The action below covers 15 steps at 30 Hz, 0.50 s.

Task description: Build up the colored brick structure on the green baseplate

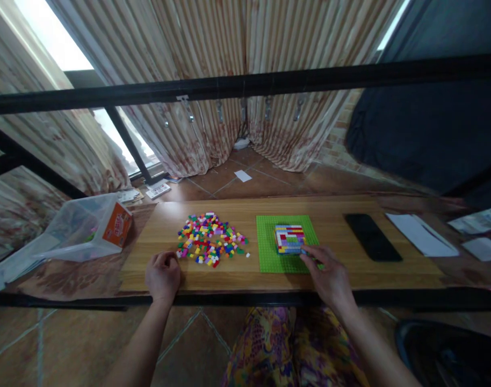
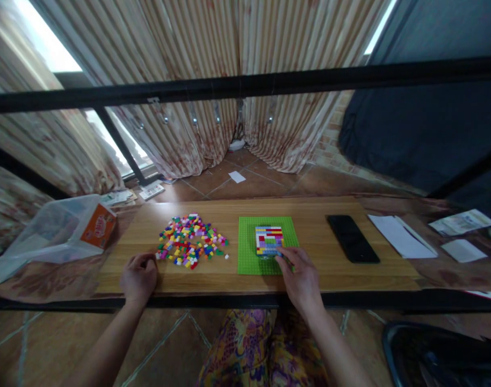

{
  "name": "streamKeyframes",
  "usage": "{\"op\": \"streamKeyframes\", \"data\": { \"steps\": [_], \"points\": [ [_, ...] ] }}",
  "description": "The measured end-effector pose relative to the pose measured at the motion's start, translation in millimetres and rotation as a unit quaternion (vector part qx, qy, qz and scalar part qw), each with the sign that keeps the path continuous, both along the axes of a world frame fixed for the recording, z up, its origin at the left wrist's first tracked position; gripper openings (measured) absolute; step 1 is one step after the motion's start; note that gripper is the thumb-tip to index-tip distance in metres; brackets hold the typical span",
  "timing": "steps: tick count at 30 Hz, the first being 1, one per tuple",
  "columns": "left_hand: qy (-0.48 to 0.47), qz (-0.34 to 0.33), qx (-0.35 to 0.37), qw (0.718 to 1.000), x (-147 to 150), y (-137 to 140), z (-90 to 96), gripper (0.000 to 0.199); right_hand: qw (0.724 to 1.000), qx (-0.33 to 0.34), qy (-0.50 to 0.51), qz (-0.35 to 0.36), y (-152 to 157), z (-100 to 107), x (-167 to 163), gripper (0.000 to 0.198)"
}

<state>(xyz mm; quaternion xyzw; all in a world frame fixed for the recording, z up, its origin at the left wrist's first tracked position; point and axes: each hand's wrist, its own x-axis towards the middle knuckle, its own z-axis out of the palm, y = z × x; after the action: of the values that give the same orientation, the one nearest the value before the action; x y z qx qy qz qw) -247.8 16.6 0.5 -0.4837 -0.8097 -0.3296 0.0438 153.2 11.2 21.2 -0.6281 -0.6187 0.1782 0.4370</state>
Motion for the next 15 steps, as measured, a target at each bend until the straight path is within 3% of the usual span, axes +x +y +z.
{"op": "streamKeyframes", "data": {
  "steps": [8, 15],
  "points": [
    [0.010, 0.003, 0.001, 1.000, -1, 0, -1.2, 0.020, 0.996, 0.049, -0.074, 0.003, 22, -22, 9, 0.039],
    [0.002, 0.005, 0.004, 1.000, 0, 1, -1.9, 0.020, 0.999, 0.032, -0.030, -0.015, 20, -20, 2, 0.040]
  ]
}}
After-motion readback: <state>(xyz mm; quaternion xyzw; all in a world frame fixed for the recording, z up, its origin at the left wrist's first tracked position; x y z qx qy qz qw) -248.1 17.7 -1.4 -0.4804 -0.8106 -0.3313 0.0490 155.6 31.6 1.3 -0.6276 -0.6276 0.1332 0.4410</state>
